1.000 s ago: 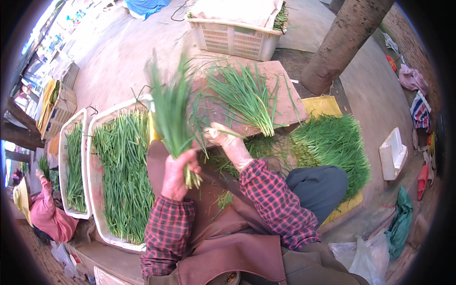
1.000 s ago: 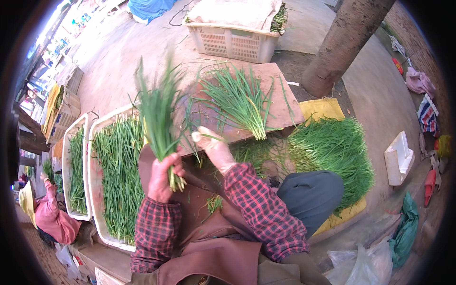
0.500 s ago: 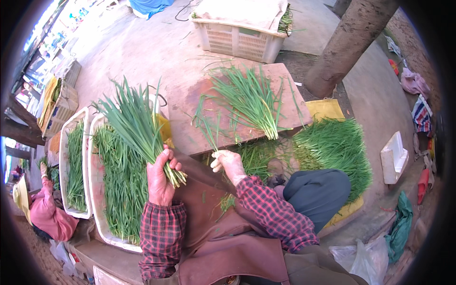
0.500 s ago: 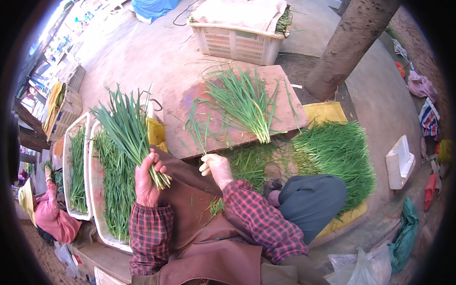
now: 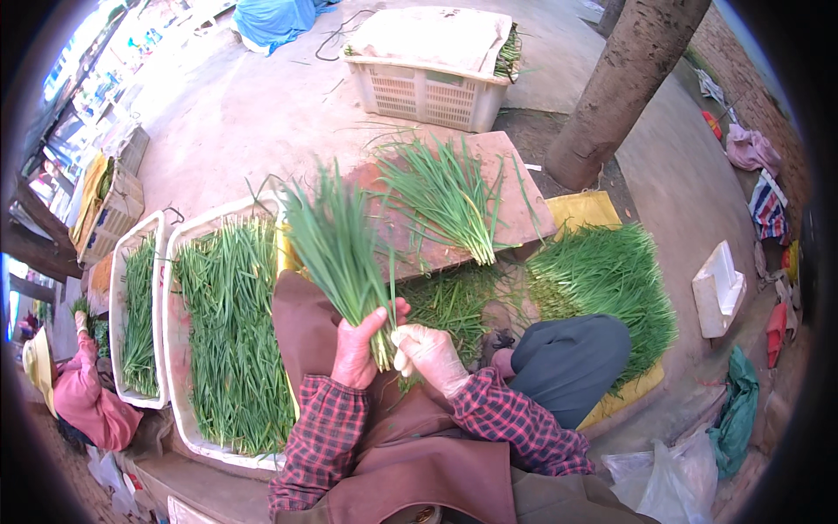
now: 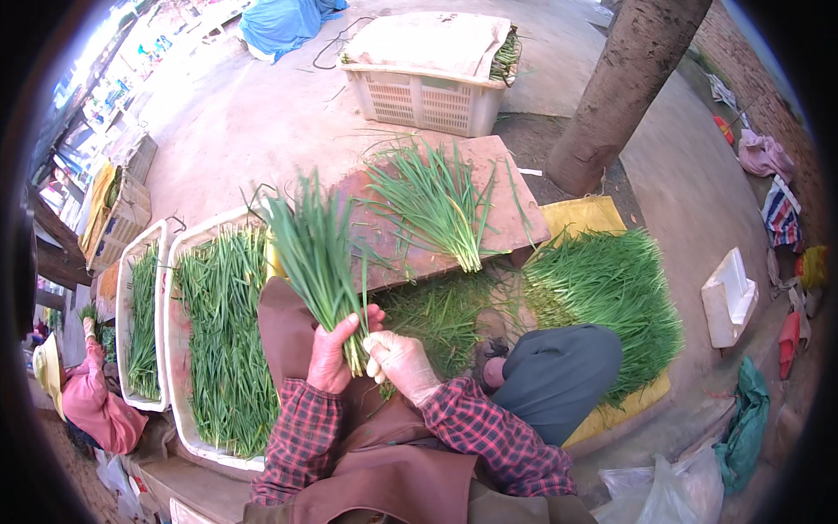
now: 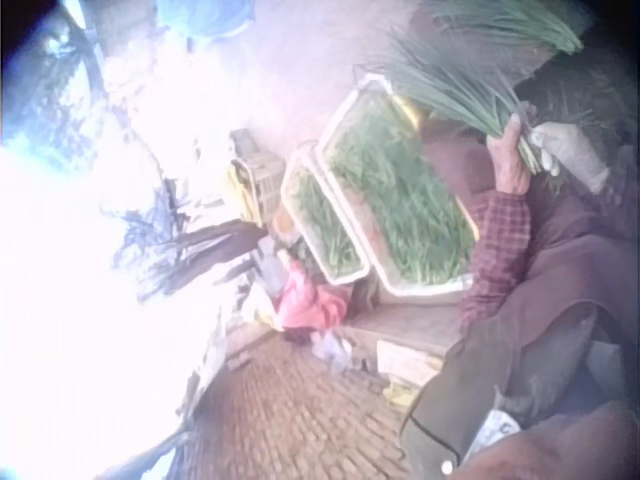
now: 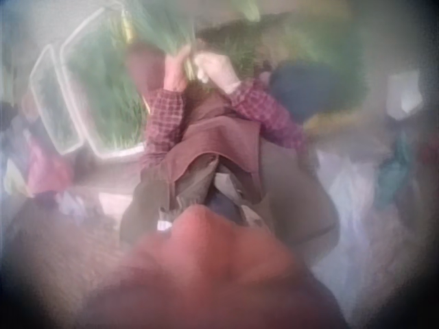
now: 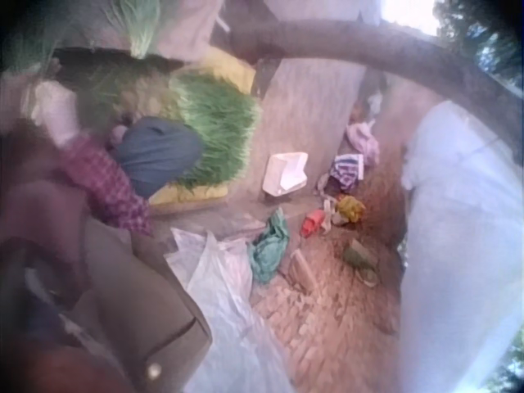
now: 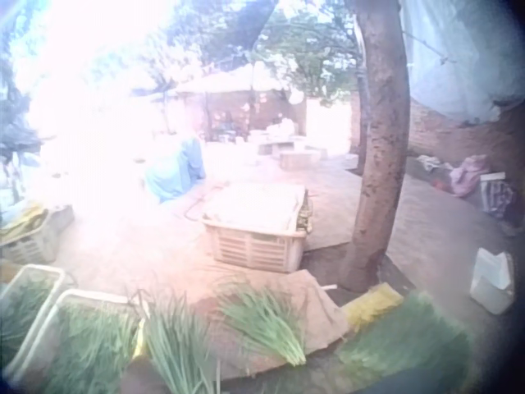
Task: The person sorts chives by hand, removing unwanted leaves and organizing the stalks into bundles.
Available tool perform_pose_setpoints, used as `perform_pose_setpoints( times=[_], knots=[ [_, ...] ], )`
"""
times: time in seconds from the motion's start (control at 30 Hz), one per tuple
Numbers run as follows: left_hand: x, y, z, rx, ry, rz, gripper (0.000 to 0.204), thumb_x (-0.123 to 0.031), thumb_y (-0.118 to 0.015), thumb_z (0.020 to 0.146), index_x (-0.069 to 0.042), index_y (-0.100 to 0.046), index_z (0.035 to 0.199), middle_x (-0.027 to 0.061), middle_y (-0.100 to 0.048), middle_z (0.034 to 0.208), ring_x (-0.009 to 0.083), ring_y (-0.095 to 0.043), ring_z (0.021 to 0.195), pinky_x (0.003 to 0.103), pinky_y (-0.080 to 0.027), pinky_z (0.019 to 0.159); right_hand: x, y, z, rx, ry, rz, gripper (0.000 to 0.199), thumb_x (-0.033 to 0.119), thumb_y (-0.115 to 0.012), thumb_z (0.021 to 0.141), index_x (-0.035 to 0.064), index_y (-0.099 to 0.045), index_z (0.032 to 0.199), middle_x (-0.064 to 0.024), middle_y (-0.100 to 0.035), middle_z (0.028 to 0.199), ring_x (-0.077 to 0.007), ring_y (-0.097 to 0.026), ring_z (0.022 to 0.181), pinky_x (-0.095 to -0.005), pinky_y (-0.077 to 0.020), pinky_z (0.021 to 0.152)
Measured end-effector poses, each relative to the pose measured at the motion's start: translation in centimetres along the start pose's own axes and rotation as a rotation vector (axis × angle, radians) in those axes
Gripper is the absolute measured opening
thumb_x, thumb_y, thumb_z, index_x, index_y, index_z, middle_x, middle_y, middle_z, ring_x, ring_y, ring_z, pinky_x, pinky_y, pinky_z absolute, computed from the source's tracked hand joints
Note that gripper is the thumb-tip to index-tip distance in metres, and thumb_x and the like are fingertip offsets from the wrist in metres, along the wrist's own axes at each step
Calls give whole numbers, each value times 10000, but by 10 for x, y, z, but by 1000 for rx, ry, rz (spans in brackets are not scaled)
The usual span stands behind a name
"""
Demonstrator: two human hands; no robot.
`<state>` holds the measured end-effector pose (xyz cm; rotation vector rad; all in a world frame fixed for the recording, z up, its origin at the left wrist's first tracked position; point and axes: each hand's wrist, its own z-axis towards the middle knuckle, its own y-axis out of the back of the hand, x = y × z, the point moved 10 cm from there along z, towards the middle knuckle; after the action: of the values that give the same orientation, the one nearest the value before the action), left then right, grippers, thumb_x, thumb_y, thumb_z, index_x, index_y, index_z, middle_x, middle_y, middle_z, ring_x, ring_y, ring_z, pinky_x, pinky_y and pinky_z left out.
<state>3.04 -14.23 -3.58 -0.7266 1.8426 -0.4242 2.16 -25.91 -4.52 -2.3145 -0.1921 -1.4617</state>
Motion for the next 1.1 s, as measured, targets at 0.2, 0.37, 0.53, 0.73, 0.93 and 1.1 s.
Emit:
perform_pose_setpoints(
  times=[0.2,0.37,0.53,0.73,0.93,1.1],
  knots=[
    [16,0,-15,75,56,-60,280,-91,-713,906,27,-607,1137,137,-704,974,277,-706,971,418,-591,868,-8,0,-14,85,-49,-97,171,150,-601,1000,22,-710,1033,-37,-657,684,-105,-606,568,-256,-496,528],
    [18,9,-24,64,86,-16,175,-34,-694,878,31,-633,1030,118,-691,868,244,-710,844,368,-601,795,-2,-8,-27,247,27,-174,203,188,-622,999,14,-717,1041,-52,-688,736,-117,-630,611,-267,-525,582],
    [7,23,-54,73,198,56,217,0,-659,857,62,-605,1057,154,-683,890,210,-666,657,364,-605,662,7,15,-32,275,-69,0,234,148,-577,1013,-51,-686,1069,-124,-726,856,-177,-697,753,-297,-568,712],
    [11,49,-125,107,488,3,435,103,-641,795,42,-516,1207,222,-665,885,193,-528,492,326,-449,457,19,52,-20,56,37,143,236,147,-556,1024,-58,-661,1078,-131,-722,836,-177,-697,709,-290,-572,687],
    [26,95,-183,61,691,-3,508,93,-643,837,-2,-474,1306,232,-651,878,170,-492,497,295,-396,464,32,81,-15,-68,87,169,235,125,-527,1021,-64,-650,1091,-152,-723,845,-205,-700,693,-298,-572,686],
    [35,109,-201,29,732,-31,490,77,-640,854,-10,-480,1309,222,-641,869,156,-475,500,282,-374,461,33,90,-15,-111,79,162,256,119,-496,1027,-60,-665,1096,-150,-724,850,-210,-698,684,-306,-573,672]
  ],
)
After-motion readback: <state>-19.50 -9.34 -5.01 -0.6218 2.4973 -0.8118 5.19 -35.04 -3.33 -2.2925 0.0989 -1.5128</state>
